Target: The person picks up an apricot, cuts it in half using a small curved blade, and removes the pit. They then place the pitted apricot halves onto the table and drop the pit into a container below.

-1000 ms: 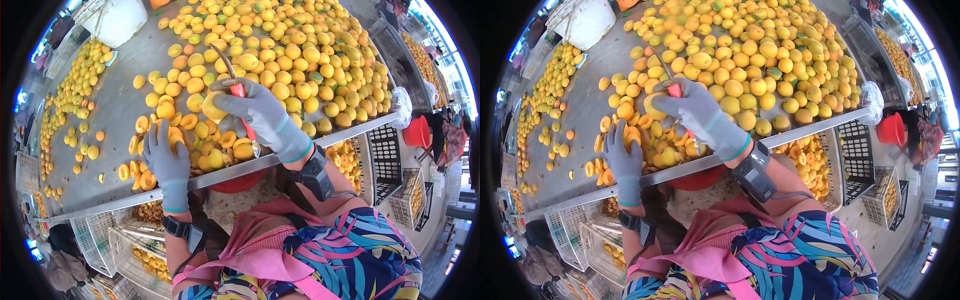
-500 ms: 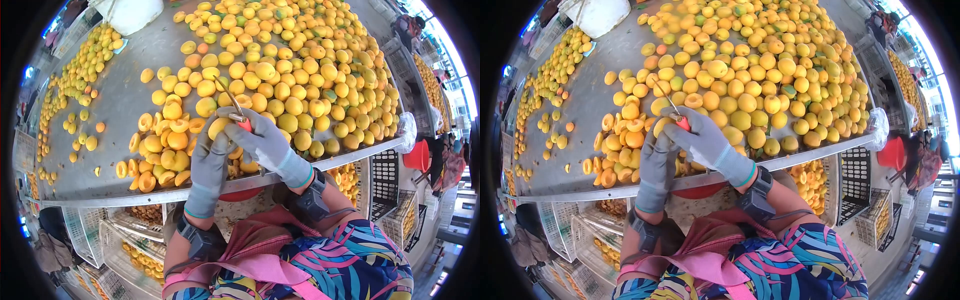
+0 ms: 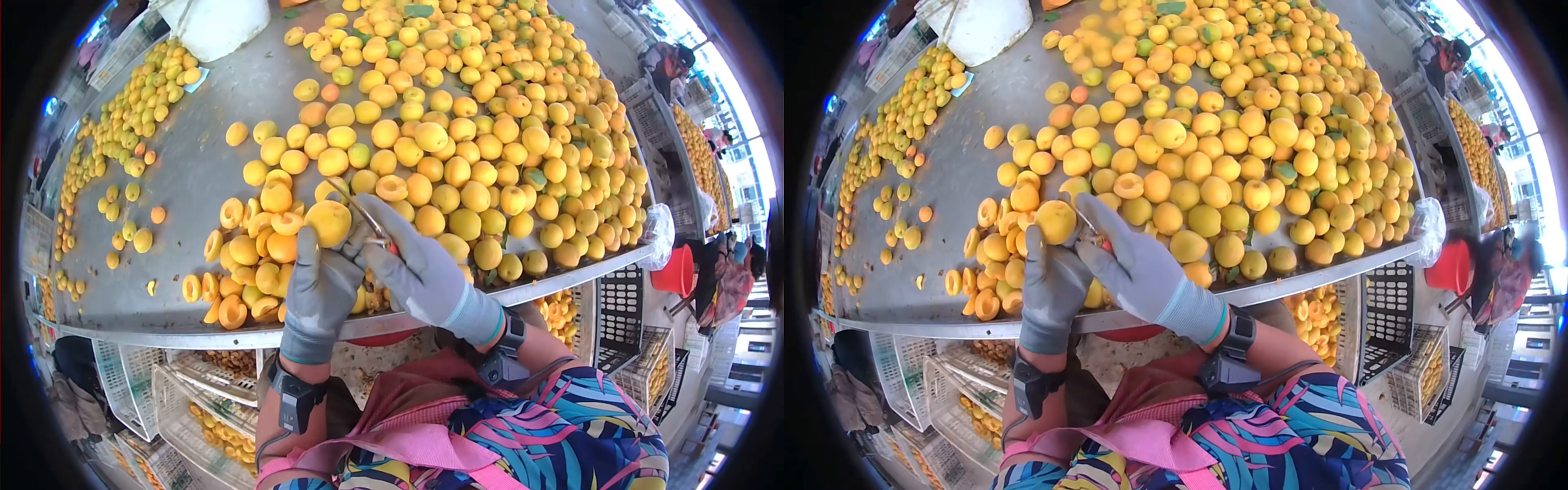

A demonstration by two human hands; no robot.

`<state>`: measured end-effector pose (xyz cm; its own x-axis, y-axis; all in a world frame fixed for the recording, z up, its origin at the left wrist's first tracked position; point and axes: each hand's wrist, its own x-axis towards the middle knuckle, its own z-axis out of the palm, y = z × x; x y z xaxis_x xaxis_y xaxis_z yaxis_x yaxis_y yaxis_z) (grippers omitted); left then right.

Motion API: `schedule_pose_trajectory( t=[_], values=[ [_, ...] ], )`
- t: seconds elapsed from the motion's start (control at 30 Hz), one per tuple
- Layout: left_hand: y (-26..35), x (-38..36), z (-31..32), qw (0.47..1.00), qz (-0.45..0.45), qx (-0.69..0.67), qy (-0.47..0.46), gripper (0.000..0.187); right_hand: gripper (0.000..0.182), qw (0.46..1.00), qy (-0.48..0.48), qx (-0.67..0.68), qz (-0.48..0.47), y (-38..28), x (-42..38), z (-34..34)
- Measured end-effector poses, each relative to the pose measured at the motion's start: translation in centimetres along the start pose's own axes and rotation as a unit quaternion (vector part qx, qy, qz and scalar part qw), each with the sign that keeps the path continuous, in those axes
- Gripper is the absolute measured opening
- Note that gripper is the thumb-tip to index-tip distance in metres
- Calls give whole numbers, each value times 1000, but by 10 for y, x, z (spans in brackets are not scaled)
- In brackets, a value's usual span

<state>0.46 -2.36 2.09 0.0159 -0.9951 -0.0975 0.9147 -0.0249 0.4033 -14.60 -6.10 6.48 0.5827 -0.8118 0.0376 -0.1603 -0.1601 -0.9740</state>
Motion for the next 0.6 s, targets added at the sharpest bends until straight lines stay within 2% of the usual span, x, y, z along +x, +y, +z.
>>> schedule_pose_trajectory(
  t=[0.2, 0.23, 0.27, 0.3, 0.33, 0.37, 0.4, 0.5, 0.6],
  values=[
    [4, -1, 8, 998, -10, -48, -43, 54, 51, 1000, -3, 15, -7, -8, -4, -5],
    [6, -1, 11, 998, -10, -47, -42, 54, 49, 999, -18, 12, 38, -9, -4, -8],
    [7, -1, 15, 998, -14, -57, 20, 53, 46, 996, -33, 8, 83, -9, -4, -10],
    [7, -2, 17, 994, -19, -67, 82, 53, 46, 996, -33, 9, 83, -8, -2, -11],
    [9, -3, 12, 994, -19, -67, 83, 53, 45, 1000, -22, -5, 17, -7, 0, -12],
    [12, -4, 1, 995, -33, -94, 23, 52, 43, 999, -10, -18, -50, -6, 1, -12],
    [14, -5, -8, 991, -48, -120, -37, 51, 43, 999, -10, -17, -50, -6, 0, -10],
    [15, 0, -24, 984, -76, -133, -89, 56, 45, 998, -14, -47, -33, -3, -2, -6],
    [14, -1, -22, 995, -58, -79, -33, 67, 50, 995, -25, -20, -89, -1, -1, -1]
  ],
)
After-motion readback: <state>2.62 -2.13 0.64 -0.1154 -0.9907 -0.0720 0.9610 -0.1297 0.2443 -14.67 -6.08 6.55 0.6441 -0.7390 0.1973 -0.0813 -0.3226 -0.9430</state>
